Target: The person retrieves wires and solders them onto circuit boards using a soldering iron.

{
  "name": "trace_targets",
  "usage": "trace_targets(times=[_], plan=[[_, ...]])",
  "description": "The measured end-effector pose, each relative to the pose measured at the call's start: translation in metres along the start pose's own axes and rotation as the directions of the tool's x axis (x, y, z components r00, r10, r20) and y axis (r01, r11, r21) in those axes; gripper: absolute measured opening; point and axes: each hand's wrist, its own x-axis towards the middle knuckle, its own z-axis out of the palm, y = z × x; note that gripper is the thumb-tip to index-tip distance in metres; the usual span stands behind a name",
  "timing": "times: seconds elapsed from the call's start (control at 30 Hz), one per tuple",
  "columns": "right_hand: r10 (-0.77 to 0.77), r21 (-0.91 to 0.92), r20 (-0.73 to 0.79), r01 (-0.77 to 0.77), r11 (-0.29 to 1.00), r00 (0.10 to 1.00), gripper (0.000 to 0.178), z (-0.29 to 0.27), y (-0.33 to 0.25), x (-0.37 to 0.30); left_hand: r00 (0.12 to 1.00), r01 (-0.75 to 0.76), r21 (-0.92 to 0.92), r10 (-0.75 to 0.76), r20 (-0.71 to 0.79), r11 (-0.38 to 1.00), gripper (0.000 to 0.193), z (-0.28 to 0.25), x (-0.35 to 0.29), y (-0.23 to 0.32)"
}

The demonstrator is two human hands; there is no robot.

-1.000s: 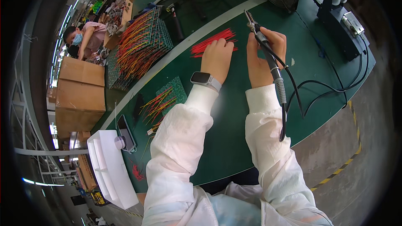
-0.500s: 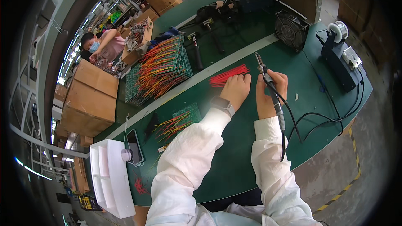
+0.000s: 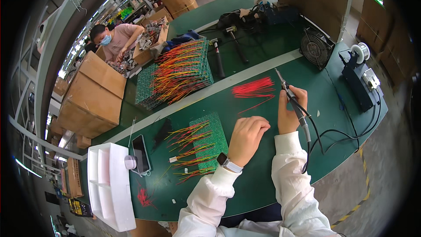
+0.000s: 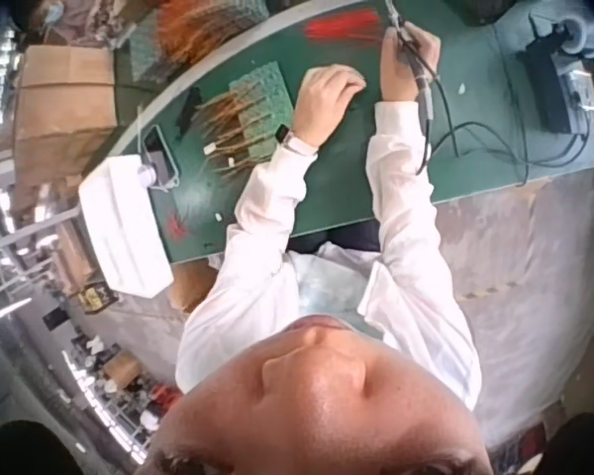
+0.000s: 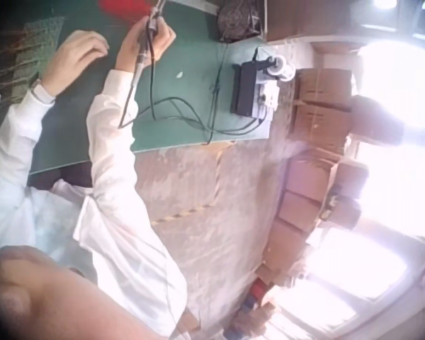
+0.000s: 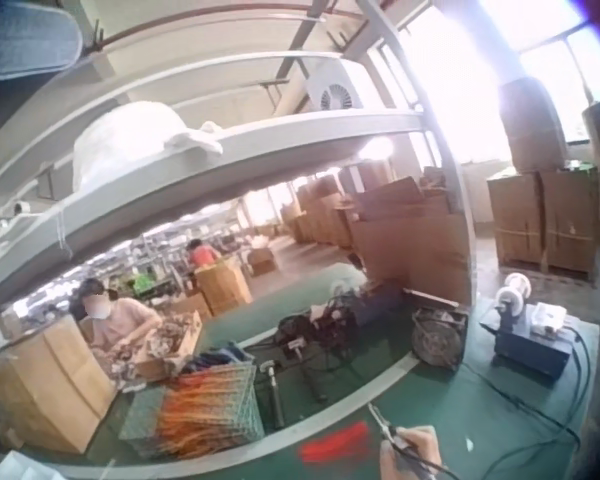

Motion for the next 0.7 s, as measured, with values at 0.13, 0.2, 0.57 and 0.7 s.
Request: trace_targets(times=[0.13,0.2,0.57,0.7], plan=[[0.012,-0.002,0.033,-0.012,1.000,0.999,0.018,-0.007,0.003,-0.002,0.983,0.082,-0.194,-0.111,-0.148,0.978,0.004,-0.007,-0.008,0.011],[0.022,0.002,0.039,-0.022,1.000,0.999,0.018,-0.008,-0.002,-0.002,0.956,0.119,-0.400,-0.214,-0.201,0.909,0.003,-0.027,-0.013,0.019],[-0.101,-0.022,0.267,0.111,0.994,0.958,0.023,0.000,-0.004,-0.021,0.720,0.263,-0.169,-0.310,-0.620,0.950,0.008,-0.090,-0.074,-0.027],[-0.063,0.037,0.337,0.054,0.998,0.939,0.025,0.003,-0.014,-0.038,0.835,0.397,0.020,-0.352,-0.423,0.918,0.005,-0.097,-0.078,-0.043]])
